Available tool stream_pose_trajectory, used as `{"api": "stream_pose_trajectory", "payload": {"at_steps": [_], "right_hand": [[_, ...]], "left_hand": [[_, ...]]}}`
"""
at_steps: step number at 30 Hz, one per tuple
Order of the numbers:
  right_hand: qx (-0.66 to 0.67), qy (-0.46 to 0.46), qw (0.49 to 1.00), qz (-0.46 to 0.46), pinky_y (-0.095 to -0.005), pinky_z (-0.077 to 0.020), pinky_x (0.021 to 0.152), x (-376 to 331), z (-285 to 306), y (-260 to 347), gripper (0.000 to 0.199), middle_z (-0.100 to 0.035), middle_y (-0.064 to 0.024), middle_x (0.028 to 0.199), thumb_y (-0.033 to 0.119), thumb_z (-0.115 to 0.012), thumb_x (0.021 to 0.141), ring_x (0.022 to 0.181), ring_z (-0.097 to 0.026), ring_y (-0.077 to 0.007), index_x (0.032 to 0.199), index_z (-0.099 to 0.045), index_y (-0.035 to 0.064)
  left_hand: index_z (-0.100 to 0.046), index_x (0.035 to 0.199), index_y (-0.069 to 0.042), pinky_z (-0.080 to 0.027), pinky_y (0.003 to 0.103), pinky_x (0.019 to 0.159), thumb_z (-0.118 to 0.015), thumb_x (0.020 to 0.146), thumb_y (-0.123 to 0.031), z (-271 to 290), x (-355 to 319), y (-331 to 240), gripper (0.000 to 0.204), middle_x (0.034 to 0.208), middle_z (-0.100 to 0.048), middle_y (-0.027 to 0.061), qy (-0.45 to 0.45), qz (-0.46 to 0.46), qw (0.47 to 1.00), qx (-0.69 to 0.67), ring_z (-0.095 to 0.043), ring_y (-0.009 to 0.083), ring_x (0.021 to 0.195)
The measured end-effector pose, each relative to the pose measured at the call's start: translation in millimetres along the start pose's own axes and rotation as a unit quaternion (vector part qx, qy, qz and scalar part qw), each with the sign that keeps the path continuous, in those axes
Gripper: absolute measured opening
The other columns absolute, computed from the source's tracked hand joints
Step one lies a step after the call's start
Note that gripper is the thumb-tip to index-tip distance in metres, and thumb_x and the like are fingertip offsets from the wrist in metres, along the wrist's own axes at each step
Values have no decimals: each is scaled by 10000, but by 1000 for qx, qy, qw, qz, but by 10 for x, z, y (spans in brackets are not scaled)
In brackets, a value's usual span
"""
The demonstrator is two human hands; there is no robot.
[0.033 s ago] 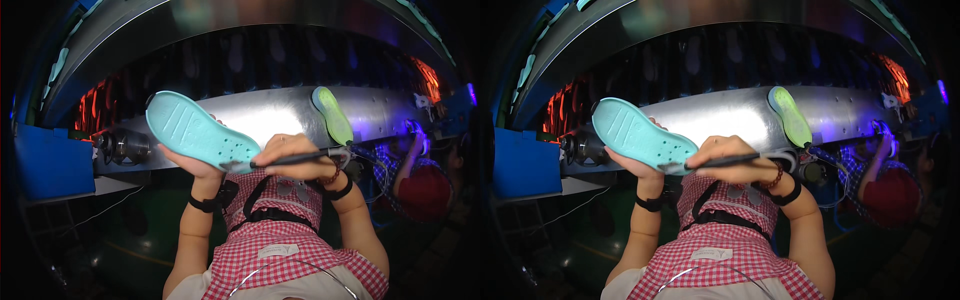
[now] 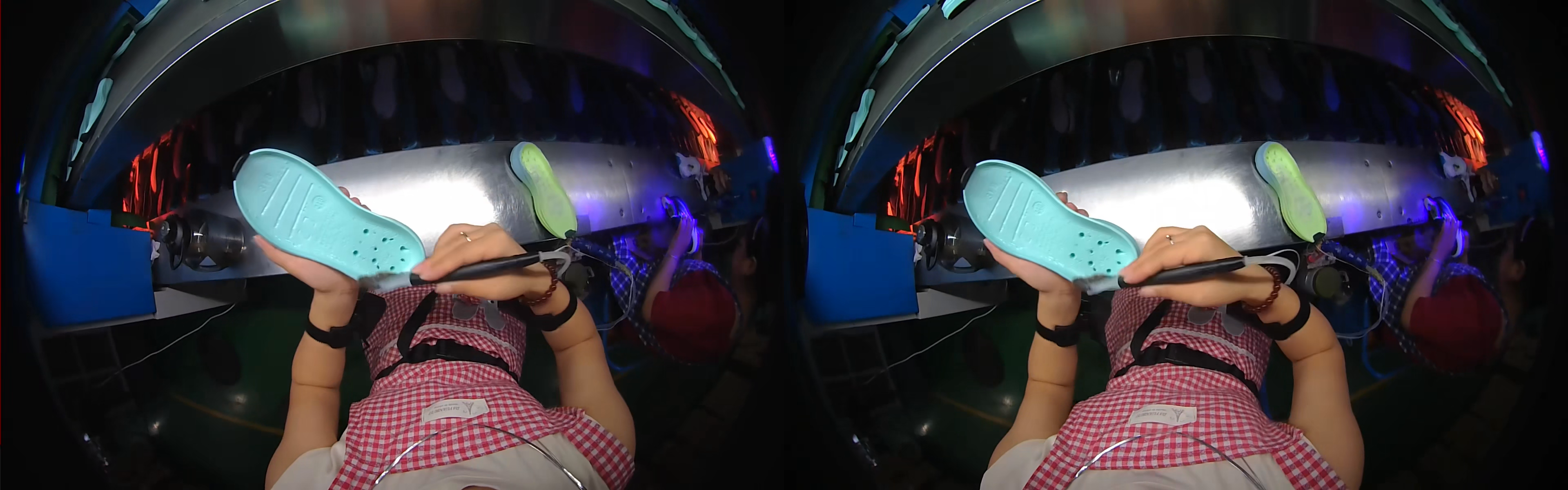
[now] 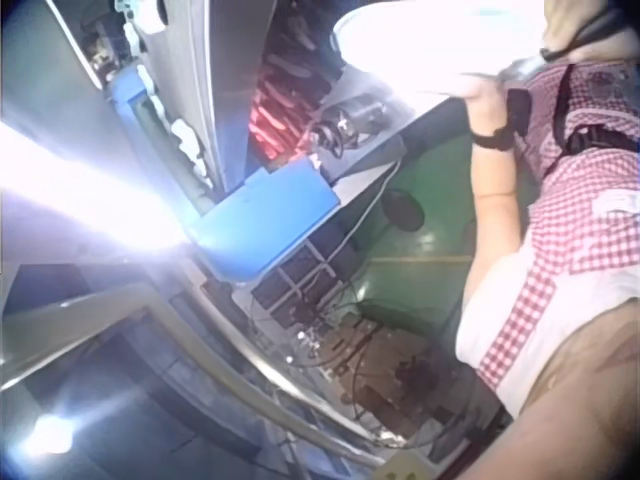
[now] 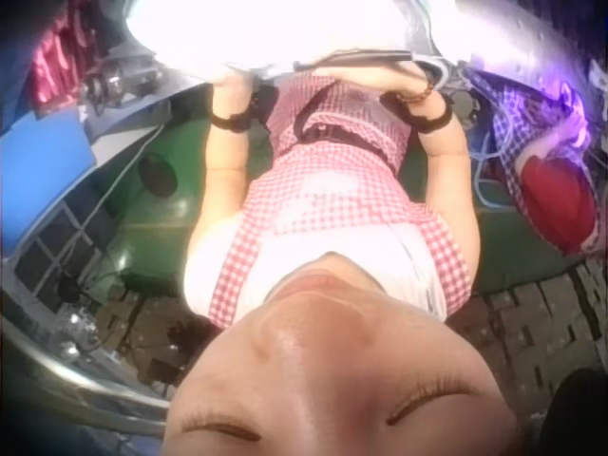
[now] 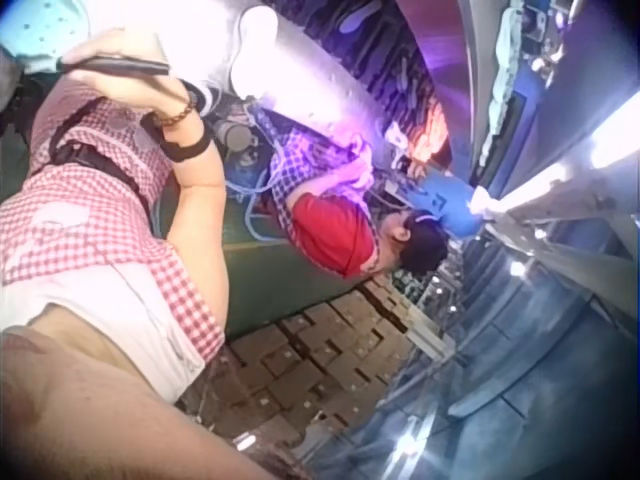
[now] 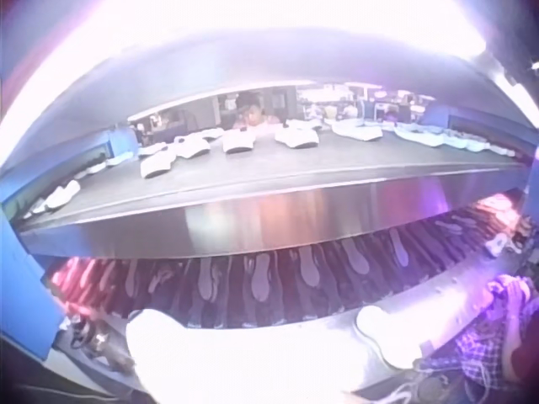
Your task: Applying a liquid substance to the edges and surface of shoe soles using a small brush.
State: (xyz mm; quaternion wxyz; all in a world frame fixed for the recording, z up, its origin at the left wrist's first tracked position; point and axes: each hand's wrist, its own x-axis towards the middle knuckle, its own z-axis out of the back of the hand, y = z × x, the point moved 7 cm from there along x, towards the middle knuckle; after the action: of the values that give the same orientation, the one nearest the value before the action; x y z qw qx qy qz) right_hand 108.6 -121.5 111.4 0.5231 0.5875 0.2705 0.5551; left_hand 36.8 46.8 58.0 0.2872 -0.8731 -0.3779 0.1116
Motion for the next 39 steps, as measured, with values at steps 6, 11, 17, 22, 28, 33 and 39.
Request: {"api": "stream_pose_trajectory", "payload": {"at_steps": [6,11,17,22,28,33,39], "right_hand": [[213,-72,969,-102,-273,-495,781,-41,115,-354,200,-632,-131,974,-9,-648,730,878,-602,-177,929,-638,-13],[333,-146,922,-137,-267,-493,783,-103,-21,-330,177,-637,-139,957,-1,-614,770,851,-613,-162,944,-611,-33],[143,9,983,-111,-258,-496,763,-58,20,35,212,-653,-113,932,5,-661,731,851,-619,-150,943,-645,4],[76,92,992,-42,-297,-498,787,11,-92,97,220,-651,-130,925,5,-668,719,890,-627,-214,937,-641,1],[49,109,992,29,-320,-495,778,82,105,302,196,-640,-148,950,-5,-624,750,890,-624,-260,947,-622,-11],[30,198,980,12,-326,-500,762,9,84,329,185,-641,-146,948,3,-626,747,882,-627,-256,932,-625,5],[30,132,991,10,-322,-501,797,-39,144,229,206,-643,-139,964,4,-642,739,910,-626,-252,945,-637,16]], "left_hand": [[-379,1264,-59,-483,418,718,-166,797,-701,-186,-12,-82,822,1055,-523,200,26,11,999,27,-554,301,861],[-296,1328,-60,-466,456,808,-245,847,-608,-378,-335,206,731,1188,-462,202,39,117,988,-96,-499,332,1034],[-332,1306,-34,-480,452,824,-312,872,-538,-4,-323,280,665,1152,-505,215,186,254,949,21,-566,344,966],[-402,1212,47,-504,329,800,-421,889,-384,-328,-316,247,539,1084,-557,177,256,337,893,153,-595,215,935],[-412,1220,54,-509,297,760,-480,849,-345,-302,-397,239,550,1046,-568,182,188,473,840,188,-604,207,889],[-430,1219,46,-464,319,819,-472,836,-350,-275,-393,191,553,1099,-547,184,219,465,808,288,-570,221,950],[-469,1183,58,-462,310,813,-453,852,-355,-165,-355,22,530,1094,-559,178,219,418,842,263,-574,206,932]]}}
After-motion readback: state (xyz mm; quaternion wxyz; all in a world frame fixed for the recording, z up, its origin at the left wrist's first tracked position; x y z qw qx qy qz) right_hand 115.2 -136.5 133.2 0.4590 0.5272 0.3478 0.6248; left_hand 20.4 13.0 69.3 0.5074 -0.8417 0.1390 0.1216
